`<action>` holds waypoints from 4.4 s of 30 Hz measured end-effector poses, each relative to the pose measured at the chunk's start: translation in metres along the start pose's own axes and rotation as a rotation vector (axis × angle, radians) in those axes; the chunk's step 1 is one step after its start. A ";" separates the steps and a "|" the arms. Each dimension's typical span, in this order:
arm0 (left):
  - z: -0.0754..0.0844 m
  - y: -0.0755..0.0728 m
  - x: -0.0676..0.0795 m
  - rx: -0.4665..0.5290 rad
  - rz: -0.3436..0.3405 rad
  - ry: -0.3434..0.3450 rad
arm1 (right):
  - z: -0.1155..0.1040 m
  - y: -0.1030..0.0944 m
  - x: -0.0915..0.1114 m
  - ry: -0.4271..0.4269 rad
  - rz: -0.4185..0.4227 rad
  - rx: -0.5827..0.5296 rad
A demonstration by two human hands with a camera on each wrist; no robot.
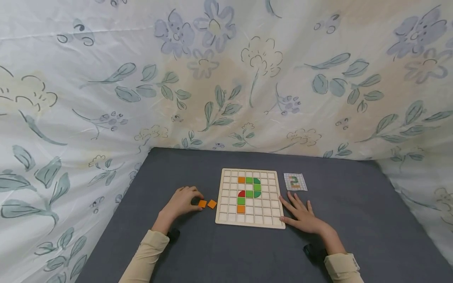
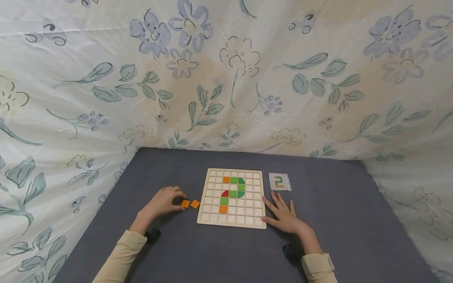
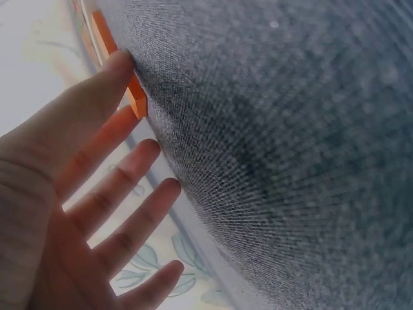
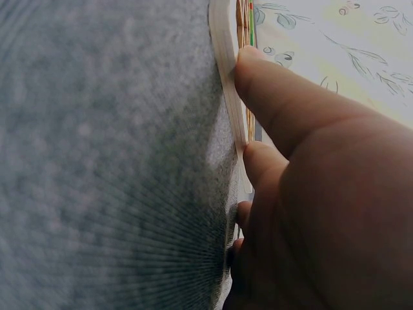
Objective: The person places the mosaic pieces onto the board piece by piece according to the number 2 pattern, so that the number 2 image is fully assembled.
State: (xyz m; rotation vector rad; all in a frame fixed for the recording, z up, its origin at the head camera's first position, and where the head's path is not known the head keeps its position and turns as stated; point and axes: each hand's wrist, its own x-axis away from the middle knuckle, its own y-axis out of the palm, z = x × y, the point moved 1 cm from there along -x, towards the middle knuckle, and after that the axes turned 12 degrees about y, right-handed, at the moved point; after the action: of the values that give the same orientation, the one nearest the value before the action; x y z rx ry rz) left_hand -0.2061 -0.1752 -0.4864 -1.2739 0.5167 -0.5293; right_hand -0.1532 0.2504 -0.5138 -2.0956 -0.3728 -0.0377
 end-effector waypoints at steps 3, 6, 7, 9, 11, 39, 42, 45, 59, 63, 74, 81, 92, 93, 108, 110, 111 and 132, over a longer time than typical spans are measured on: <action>0.000 -0.001 0.000 0.002 0.013 0.005 | 0.002 0.001 -0.001 -0.016 0.005 -0.008; 0.000 -0.002 0.000 0.000 0.018 0.007 | 0.004 0.001 -0.001 -0.028 0.007 -0.021; 0.000 -0.003 0.000 -0.002 0.020 0.008 | 0.005 0.001 -0.001 -0.030 0.006 -0.020; 0.000 -0.003 0.000 -0.011 0.019 0.008 | 0.006 0.001 -0.001 -0.041 0.010 -0.030; 0.001 -0.003 -0.001 -0.018 0.022 0.006 | 0.005 0.000 -0.002 -0.035 0.005 -0.028; 0.023 -0.009 -0.024 -0.035 0.050 0.071 | 0.011 0.003 -0.005 0.018 -0.045 -0.025; 0.026 -0.007 -0.028 -0.038 0.051 0.084 | 0.011 0.003 -0.005 0.014 -0.039 -0.022; 0.030 -0.005 -0.032 -0.048 0.049 0.102 | 0.009 0.003 -0.004 0.006 -0.025 -0.016; 0.056 0.001 -0.053 -0.025 0.035 0.173 | -0.004 -0.003 0.002 -0.004 0.000 0.005; 0.062 0.005 -0.060 -0.034 0.028 0.190 | -0.004 -0.004 0.001 0.012 -0.010 0.017; 0.080 0.013 -0.072 -0.059 0.045 0.251 | 0.005 0.001 -0.003 -0.006 -0.005 -0.002; 0.090 0.019 -0.078 -0.066 0.032 0.279 | 0.000 -0.002 0.000 -0.030 0.024 -0.044; 0.106 0.022 -0.084 -0.052 0.017 0.287 | 0.006 0.002 -0.004 0.001 -0.004 -0.011; 0.108 0.021 -0.084 -0.049 0.014 0.285 | 0.006 0.002 -0.004 0.005 -0.007 -0.003; 0.118 0.020 -0.085 -0.114 -0.008 0.262 | -0.001 -0.003 -0.001 0.028 -0.020 0.020; 0.118 0.021 -0.086 -0.124 -0.009 0.262 | -0.001 -0.003 -0.001 0.027 -0.019 0.021; 0.118 0.022 -0.086 -0.128 -0.009 0.263 | -0.001 -0.003 -0.001 0.026 -0.017 0.020; 0.110 0.025 -0.082 -0.039 0.023 0.278 | -0.003 -0.003 -0.001 0.029 -0.021 0.024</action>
State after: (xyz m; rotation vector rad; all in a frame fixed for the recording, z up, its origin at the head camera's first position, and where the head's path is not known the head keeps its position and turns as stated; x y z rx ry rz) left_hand -0.1981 -0.0356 -0.4810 -1.2366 0.7752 -0.6847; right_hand -0.1544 0.2493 -0.5101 -2.0652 -0.3766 -0.0754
